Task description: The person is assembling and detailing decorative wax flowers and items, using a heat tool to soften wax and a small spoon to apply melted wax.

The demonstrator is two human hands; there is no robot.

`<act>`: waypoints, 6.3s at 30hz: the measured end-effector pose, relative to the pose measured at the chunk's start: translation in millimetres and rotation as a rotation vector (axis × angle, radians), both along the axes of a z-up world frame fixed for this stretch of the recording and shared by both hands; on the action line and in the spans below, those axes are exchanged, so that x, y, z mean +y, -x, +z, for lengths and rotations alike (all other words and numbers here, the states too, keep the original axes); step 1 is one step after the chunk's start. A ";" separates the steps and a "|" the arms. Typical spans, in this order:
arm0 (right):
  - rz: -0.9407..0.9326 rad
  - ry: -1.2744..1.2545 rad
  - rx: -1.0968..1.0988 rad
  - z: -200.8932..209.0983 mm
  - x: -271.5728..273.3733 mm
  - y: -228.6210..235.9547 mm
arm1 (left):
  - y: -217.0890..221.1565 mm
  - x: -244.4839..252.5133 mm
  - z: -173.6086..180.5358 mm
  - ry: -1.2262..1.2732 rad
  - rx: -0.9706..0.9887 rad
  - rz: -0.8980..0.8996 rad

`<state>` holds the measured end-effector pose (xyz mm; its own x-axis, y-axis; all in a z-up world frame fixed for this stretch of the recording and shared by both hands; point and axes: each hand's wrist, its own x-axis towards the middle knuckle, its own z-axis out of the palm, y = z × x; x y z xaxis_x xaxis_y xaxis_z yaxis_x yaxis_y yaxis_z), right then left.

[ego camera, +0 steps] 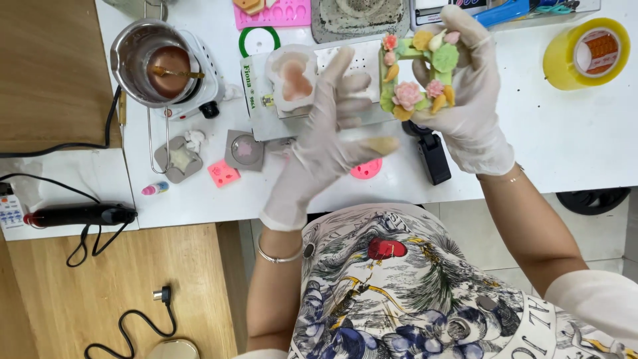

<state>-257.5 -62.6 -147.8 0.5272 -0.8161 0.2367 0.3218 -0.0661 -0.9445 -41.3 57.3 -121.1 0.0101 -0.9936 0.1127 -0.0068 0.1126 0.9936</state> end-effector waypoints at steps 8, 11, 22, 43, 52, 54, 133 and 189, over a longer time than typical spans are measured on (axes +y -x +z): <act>0.087 0.119 0.167 -58.5 -36.4 -4.2 | 64.5 1.5 -71.9 -0.267 0.585 0.163; 0.150 0.158 0.173 -71.3 -40.3 -11.4 | 69.4 1.0 -72.2 -0.310 0.739 0.227; 0.203 0.356 0.319 -91.7 -50.3 -19.0 | 72.7 6.0 -117.9 -0.289 1.092 0.369; -0.029 0.253 0.616 -18.3 -4.2 30.3 | 46.9 48.3 -35.3 -0.388 0.138 0.559; -0.428 -0.107 0.529 -40.0 46.6 55.5 | 30.9 -4.5 -6.9 -0.208 -1.133 0.535; -0.474 -0.198 0.579 -41.7 52.8 62.0 | 32.5 -10.9 -24.4 -0.099 -1.251 0.640; -0.504 0.279 0.601 20.3 128.1 -147.6 | -104.1 278.3 -105.5 -0.449 -0.786 0.814; -0.312 -0.497 0.233 0.3 56.2 42.7 | 32.7 100.1 -96.7 -0.424 -0.201 0.224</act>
